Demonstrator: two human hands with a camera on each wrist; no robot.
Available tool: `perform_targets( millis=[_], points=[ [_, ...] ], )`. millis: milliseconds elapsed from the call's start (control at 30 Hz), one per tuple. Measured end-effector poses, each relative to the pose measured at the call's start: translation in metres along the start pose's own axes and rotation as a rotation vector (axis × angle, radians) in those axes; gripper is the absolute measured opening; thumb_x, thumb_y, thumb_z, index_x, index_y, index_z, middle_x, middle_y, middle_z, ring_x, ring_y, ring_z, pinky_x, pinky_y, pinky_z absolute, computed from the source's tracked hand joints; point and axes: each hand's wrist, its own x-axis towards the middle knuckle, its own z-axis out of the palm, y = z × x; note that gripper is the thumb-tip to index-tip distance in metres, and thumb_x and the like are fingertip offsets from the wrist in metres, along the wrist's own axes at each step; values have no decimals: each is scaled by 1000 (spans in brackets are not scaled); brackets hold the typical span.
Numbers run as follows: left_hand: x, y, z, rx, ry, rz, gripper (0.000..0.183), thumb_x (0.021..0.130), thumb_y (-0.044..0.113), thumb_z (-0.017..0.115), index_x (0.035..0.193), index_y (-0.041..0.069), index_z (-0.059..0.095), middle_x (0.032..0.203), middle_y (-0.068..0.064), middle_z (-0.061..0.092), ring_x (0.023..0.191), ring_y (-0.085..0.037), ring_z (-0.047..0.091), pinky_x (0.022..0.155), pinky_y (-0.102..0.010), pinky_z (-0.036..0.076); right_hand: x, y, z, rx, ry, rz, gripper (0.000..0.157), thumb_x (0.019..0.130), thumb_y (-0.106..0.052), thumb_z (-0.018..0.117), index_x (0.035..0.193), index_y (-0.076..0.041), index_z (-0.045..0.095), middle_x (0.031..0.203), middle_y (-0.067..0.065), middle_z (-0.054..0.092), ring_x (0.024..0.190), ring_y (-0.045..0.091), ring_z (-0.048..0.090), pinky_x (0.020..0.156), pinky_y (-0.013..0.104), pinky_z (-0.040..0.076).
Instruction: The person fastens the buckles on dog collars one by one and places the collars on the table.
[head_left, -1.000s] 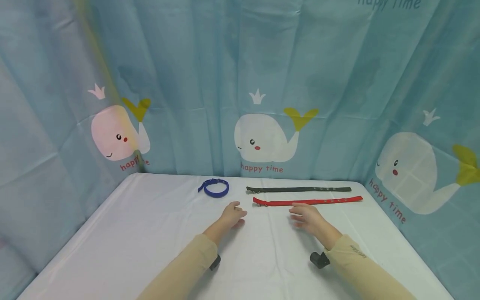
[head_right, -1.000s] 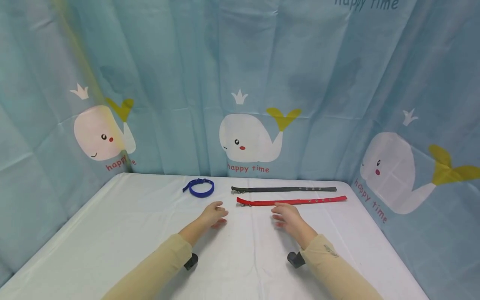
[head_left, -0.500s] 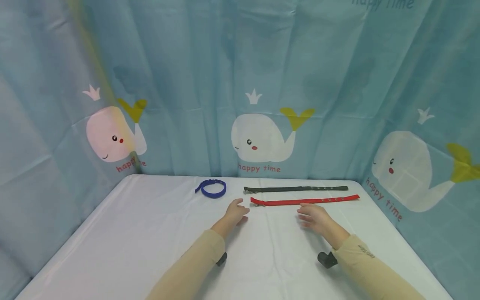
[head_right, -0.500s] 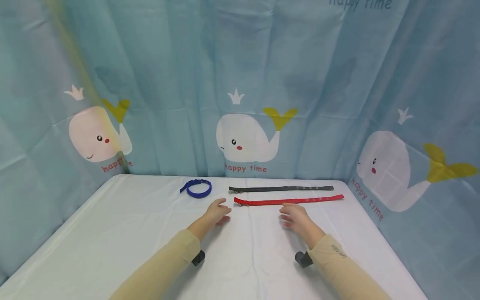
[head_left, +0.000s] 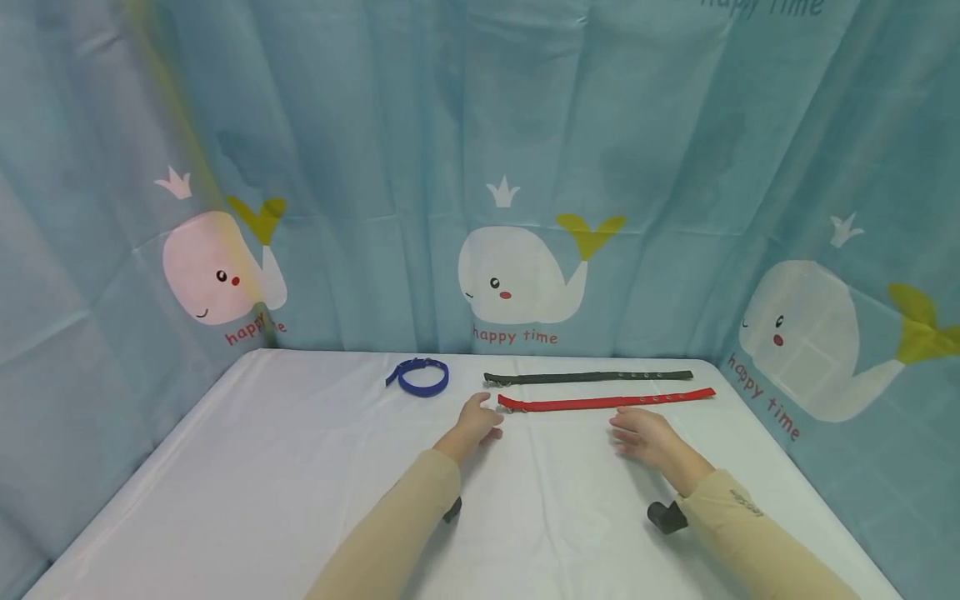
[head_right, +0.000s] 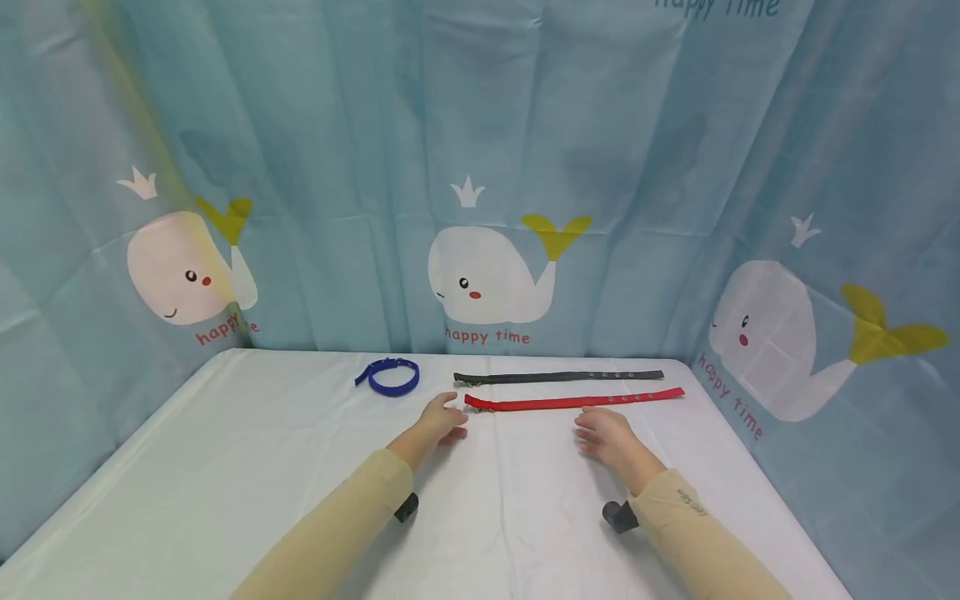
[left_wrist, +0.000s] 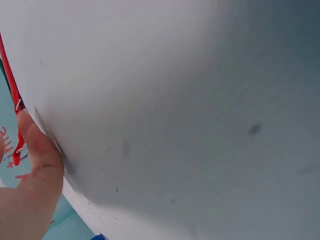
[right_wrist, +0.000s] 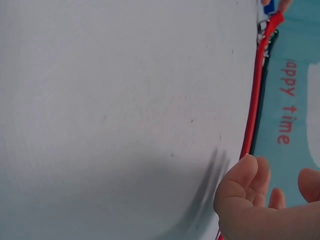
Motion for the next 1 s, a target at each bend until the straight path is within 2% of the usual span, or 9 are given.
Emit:
perform_targets(
  millis=[133, 300, 533, 667, 867, 1000],
  points=[
    [7, 1, 2, 9, 4, -47, 61, 92, 3, 64, 147, 9, 39, 140, -23, 46, 54, -13, 60, 54, -22, 47, 4, 0, -7, 2, 21, 12, 57, 101, -11, 44, 151, 5, 21, 150, 29, 29, 136, 39, 34, 92, 40, 47],
    [15, 1, 4, 53, 7, -57, 61, 91, 3, 65, 147, 11, 40, 140, -22, 47, 50, -13, 58, 50, -22, 47, 5, -2, -16, 11, 39, 29, 58, 102, -13, 43, 152, 4, 18, 151, 29, 27, 137, 38, 32, 92, 39, 46],
    [20, 4, 8, 127, -41, 10, 59, 91, 3, 64, 146, 12, 44, 126, -21, 56, 46, -10, 52, 45, -20, 44, 9, -5, -35, 44, 70, 44, 60, 103, -15, 43, 153, 1, 15, 153, 27, 25, 129, 33, 40, 85, 32, 49],
    [20, 3, 9, 124, -52, 50, 57, 91, 0, 62, 144, 10, 46, 122, -20, 57, 45, -10, 49, 44, -19, 41, 17, -5, -47, 96, 87, 60, 61, 104, -17, 42, 154, 0, 11, 154, 25, 24, 123, 28, 44, 84, 31, 49],
    [22, 1, 11, 143, -28, 39, 51, 93, 6, 63, 142, 10, 49, 117, -17, 59, 46, -9, 51, 46, -20, 40, 28, -9, -68, 177, 139, 76, 61, 105, -20, 38, 155, -2, 7, 158, 21, 19, 125, 26, 43, 89, 30, 49],
    [23, 1, 12, 154, -22, 33, 49, 93, 7, 63, 140, 10, 51, 118, -16, 59, 47, -8, 51, 47, -19, 40, 34, -16, -82, 226, 191, 86, 60, 105, -22, 35, 155, -6, 6, 159, 17, 17, 131, 26, 37, 100, 32, 43]
  ],
)
